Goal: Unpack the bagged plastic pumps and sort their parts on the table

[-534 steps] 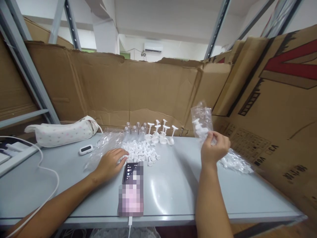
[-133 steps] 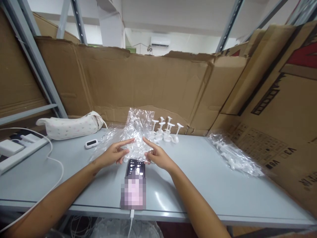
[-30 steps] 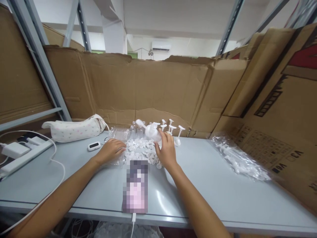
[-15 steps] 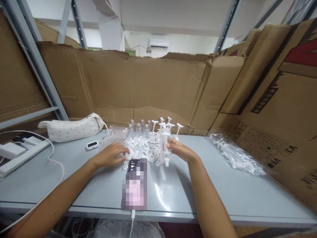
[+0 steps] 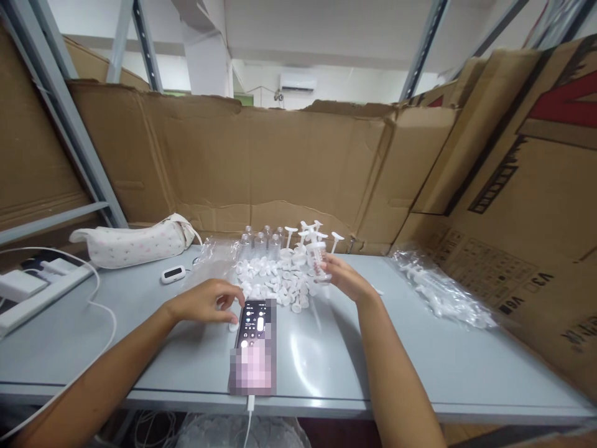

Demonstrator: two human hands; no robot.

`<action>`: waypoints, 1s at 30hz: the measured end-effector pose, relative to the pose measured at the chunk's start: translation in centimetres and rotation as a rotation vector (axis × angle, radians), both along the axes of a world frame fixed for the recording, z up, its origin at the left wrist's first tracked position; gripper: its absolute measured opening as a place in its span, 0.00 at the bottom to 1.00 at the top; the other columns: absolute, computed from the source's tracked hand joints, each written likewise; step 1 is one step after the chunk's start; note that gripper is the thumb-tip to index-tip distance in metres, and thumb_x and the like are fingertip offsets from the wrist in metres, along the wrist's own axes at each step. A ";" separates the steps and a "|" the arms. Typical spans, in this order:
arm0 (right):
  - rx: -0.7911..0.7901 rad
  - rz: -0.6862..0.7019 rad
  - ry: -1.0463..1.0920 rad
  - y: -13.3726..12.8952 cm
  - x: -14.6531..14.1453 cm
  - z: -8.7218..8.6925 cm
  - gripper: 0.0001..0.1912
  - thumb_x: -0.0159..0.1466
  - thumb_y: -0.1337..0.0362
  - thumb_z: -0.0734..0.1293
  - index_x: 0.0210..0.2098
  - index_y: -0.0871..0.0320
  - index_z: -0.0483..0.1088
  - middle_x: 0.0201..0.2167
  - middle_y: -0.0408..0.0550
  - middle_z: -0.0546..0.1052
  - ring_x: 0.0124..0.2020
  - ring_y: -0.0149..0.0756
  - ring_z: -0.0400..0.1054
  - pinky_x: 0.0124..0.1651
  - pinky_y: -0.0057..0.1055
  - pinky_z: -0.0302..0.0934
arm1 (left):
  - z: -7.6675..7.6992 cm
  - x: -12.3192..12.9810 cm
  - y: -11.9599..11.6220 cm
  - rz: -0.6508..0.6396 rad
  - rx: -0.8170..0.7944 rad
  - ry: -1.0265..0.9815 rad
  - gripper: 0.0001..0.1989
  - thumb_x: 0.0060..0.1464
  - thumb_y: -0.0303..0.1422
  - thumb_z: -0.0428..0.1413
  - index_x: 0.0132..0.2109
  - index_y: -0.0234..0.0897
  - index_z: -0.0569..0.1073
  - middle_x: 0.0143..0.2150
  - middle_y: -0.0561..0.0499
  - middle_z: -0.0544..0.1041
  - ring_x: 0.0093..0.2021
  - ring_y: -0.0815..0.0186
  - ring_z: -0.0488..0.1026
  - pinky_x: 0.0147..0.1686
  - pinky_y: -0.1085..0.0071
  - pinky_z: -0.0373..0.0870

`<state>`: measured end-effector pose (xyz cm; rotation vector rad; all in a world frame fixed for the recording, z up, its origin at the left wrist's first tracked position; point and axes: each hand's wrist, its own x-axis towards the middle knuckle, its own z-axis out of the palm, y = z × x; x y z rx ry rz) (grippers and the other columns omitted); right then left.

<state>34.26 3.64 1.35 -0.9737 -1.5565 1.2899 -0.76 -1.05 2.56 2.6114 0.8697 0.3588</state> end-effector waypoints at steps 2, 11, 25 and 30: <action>0.065 -0.224 0.003 0.4 0.6 0.1 0.24 0.51 0.49 0.67 0.42 0.57 0.69 0.36 0.49 0.76 0.35 0.38 0.70 0.39 0.36 0.65 | 0.0 0.1 -0.2 -0.018 -0.090 0.067 0.12 0.52 0.43 0.56 0.40 0.42 0.73 0.23 0.58 0.70 0.24 0.71 0.66 0.26 0.75 0.58; -0.039 -0.932 -0.258 1.3 6.0 -0.6 0.19 0.49 0.49 0.66 0.30 0.60 0.69 0.21 0.47 0.70 0.30 0.42 0.66 0.31 0.34 0.58 | -0.6 0.6 -0.2 0.099 0.035 0.135 0.05 0.53 0.31 0.53 0.37 0.42 0.73 0.31 0.56 0.77 0.31 0.68 0.71 0.29 0.74 0.58; -0.353 -0.905 -0.365 0.7 6.0 -0.8 0.16 0.55 0.50 0.63 0.32 0.57 0.68 0.28 0.49 0.74 0.25 0.36 0.66 0.27 0.31 0.62 | -3.9 1.6 1.4 0.310 0.273 -0.016 0.11 0.58 0.29 0.48 0.45 0.41 0.72 0.44 0.50 0.76 0.44 0.61 0.72 0.43 0.66 0.65; -0.326 -0.995 -0.492 0.1 7.1 0.0 0.18 0.54 0.50 0.64 0.36 0.57 0.66 0.31 0.53 0.73 0.31 0.43 0.68 0.28 0.34 0.62 | -4.2 1.4 1.7 0.316 0.273 -0.103 0.15 0.58 0.29 0.48 0.52 0.41 0.68 0.50 0.48 0.73 0.49 0.61 0.70 0.48 0.65 0.65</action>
